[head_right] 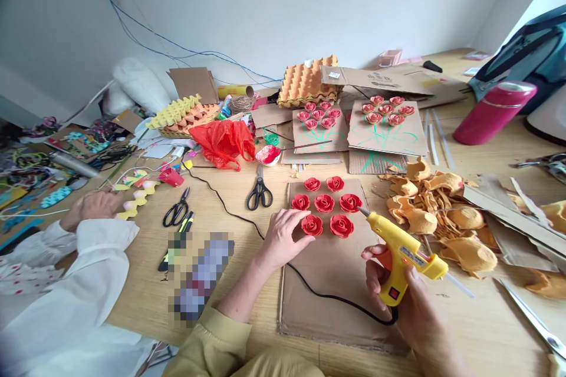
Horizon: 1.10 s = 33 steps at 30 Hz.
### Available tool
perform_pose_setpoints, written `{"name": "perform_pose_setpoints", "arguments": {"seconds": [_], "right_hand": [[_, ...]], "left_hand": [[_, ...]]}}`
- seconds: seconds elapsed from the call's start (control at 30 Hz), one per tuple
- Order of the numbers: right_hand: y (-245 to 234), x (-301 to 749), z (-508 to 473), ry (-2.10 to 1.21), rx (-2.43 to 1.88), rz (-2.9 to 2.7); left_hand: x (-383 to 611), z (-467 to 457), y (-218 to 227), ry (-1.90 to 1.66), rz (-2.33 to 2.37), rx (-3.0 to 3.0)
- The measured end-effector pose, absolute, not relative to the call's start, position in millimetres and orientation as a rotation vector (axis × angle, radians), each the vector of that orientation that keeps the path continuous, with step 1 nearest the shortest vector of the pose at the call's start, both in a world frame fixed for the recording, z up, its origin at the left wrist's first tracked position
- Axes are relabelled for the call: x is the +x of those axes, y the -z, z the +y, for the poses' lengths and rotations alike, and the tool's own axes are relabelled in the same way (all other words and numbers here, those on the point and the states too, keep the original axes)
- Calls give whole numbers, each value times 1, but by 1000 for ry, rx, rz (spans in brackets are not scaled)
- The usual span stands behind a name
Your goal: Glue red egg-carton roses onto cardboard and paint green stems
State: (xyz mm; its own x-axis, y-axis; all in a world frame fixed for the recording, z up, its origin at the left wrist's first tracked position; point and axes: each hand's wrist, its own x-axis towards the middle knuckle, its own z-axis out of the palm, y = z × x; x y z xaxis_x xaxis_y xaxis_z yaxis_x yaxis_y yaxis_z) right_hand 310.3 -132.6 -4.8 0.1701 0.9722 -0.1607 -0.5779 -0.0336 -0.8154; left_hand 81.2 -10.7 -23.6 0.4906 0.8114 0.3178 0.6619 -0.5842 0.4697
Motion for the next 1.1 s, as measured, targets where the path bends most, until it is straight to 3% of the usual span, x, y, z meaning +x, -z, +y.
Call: {"name": "perform_pose_setpoints", "arguments": {"seconds": [0.5, 0.87, 1.1], "right_hand": [[22, 319, -131, -1363, -857, -640], [21, 320, -133, -1369, -845, -625], [10, 313, -134, -1391, -875, -591]], "left_hand": [[80, -13, 23, -744, 1267, 2428], [60, 10, 12, -1183, 1368, 2204], [59, 25, 3, -1263, 1308, 2148]]}}
